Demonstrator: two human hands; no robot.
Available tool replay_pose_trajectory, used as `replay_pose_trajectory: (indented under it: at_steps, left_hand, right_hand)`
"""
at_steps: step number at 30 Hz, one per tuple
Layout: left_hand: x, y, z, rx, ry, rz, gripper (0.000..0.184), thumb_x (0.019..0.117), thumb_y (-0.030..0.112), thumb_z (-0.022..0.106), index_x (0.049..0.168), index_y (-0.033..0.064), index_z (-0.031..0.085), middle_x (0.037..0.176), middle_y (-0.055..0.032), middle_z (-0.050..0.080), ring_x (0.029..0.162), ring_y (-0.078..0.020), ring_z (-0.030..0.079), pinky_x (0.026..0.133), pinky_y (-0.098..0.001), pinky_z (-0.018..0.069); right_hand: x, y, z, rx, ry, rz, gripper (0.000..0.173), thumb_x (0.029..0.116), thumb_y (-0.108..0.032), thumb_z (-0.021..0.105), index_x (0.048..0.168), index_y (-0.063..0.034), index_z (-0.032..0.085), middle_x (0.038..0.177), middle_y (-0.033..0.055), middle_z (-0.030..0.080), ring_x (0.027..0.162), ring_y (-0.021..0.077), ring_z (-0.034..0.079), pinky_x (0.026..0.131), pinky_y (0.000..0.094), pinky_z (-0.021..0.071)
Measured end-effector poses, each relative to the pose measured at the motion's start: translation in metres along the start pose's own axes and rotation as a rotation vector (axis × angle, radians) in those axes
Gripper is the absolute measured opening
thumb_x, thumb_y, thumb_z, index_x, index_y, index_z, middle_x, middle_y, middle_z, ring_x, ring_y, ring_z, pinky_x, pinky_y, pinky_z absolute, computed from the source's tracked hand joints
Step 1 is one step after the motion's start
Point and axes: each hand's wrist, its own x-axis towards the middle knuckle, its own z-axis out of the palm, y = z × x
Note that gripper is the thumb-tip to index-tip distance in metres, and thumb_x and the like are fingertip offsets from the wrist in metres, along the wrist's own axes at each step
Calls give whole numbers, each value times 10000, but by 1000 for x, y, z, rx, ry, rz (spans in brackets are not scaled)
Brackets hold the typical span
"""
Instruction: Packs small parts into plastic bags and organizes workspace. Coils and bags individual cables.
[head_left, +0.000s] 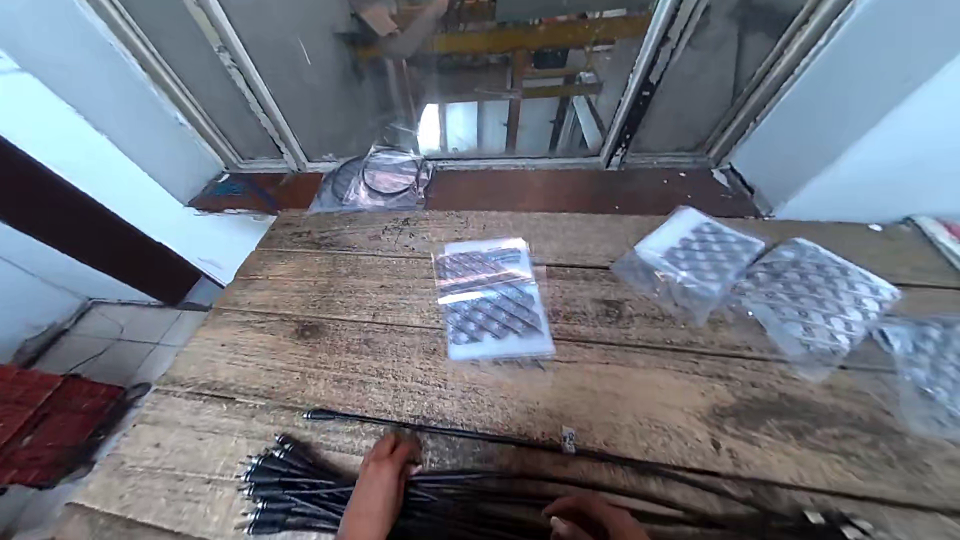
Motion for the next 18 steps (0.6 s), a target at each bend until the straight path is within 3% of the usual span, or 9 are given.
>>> replay_pose_trajectory:
  at_steps: [3, 5, 8, 10, 11, 13, 14, 16, 18]
  left_hand:
    - [13, 17, -21, 75, -274, -68, 428, 933, 308, 749, 1229, 4, 692, 1310, -248, 626, 1268, -422, 576, 1114, -560, 436]
    - [10, 26, -24, 67, -384, -89, 406, 972, 291, 708, 1212, -34, 668, 1265, -251, 632, 1242, -421, 575, 1108, -565, 421]
    - [-5, 33, -30, -14, -170, 57, 215, 1001, 167, 663, 1135, -1, 666, 977, -182, 699, 912, -343, 694, 870, -568, 556]
    - [-24, 47, -46, -8, 44, 245, 200, 1009, 165, 639, 1180, 75, 688, 980, -110, 723, 859, -276, 712, 814, -539, 587]
    - [-35, 54, -55, 12, 118, 338, 260, 1015, 267, 614, 1216, 133, 709, 1003, -51, 729, 858, -215, 705, 808, -489, 593]
    - [-56, 62, -66, 49, 255, 460, 381, 991, 501, 549, 1081, 210, 778, 864, 58, 678, 753, -111, 621, 724, -396, 524]
    - [-64, 62, -68, 69, 293, 492, 409, 996, 532, 517, 999, 224, 786, 821, 78, 663, 746, -102, 609, 717, -389, 485]
    - [-73, 56, -66, 127, 312, 511, 438, 1012, 521, 480, 944, 211, 781, 793, 64, 642, 750, -137, 600, 733, -422, 454]
    - [-68, 46, -57, 179, 313, 518, 449, 1027, 474, 455, 947, 158, 764, 789, 9, 621, 755, -212, 599, 735, -477, 443]
  right_hand:
    - [-13, 5, 9, 54, 32, 62, 274, 1006, -172, 642, 1228, -15, 673, 1058, 98, 744, 899, 182, 744, 853, 383, 629]
    - [-17, 8, 18, 9, 4, 16, 277, 1010, -227, 640, 1223, -54, 680, 1051, 54, 743, 887, 137, 738, 840, 343, 630]
    - [-24, 9, 27, 31, -8, -16, 278, 1035, -248, 603, 1208, -48, 689, 1032, 44, 745, 884, 130, 737, 842, 333, 627]
    - [-32, 13, 28, 267, -12, 0, 375, 1063, -278, 547, 1280, 15, 638, 1066, 88, 758, 929, 193, 753, 873, 382, 631]
    - [-38, 17, 25, 456, 6, -7, 477, 1067, -321, 517, 1376, 42, 552, 1139, 137, 742, 999, 253, 744, 917, 430, 617]
    - [-50, 27, 6, 819, 201, -33, 537, 1083, -413, 403, 1464, -37, 446, 1271, 148, 698, 1147, 284, 694, 1000, 454, 565]
    - [-54, 30, -11, 988, 390, -52, 481, 1107, -371, 313, 1398, -46, 516, 1224, 140, 717, 1123, 268, 702, 980, 435, 570]
    - [-60, 32, -43, 1202, 763, 7, 395, 1127, -288, 290, 1157, -45, 600, 992, 83, 749, 946, 199, 748, 862, 356, 616]
    - [-71, 31, -52, 1183, 837, 17, 352, 1132, -269, 291, 1055, -81, 579, 919, 56, 746, 909, 193, 752, 831, 373, 623]
